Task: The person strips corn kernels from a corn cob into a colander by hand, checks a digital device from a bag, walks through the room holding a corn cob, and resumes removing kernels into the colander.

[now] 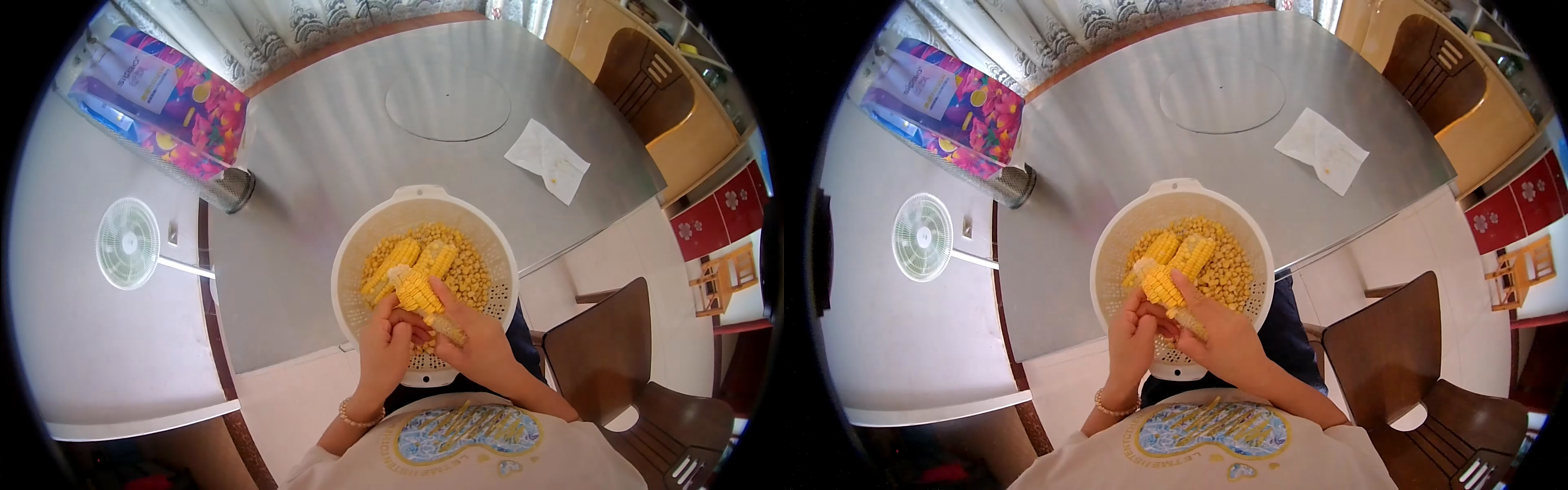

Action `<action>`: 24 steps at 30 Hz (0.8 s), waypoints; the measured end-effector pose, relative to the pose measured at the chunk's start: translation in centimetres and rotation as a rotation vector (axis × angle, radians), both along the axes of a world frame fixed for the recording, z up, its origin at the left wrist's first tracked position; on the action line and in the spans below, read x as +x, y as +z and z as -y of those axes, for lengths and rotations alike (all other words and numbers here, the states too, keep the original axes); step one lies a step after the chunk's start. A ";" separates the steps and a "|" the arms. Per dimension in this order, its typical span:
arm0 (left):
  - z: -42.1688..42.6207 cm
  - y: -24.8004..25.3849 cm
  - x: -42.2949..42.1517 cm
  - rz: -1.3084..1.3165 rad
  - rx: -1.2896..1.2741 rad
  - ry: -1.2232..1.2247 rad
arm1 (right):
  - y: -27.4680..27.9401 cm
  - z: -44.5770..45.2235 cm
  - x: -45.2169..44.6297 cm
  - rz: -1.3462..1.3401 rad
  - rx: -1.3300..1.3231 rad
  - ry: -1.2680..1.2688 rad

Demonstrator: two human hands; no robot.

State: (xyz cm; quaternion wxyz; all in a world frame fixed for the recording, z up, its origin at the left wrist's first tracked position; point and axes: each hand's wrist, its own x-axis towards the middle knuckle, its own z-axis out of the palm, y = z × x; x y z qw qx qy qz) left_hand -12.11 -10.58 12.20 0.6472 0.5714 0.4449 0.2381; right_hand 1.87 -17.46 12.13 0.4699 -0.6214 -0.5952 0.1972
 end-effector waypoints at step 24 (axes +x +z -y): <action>0.3 1.6 1.1 0.178 0.011 0.076 | 0.1 0.1 -0.1 0.168 0.010 -0.010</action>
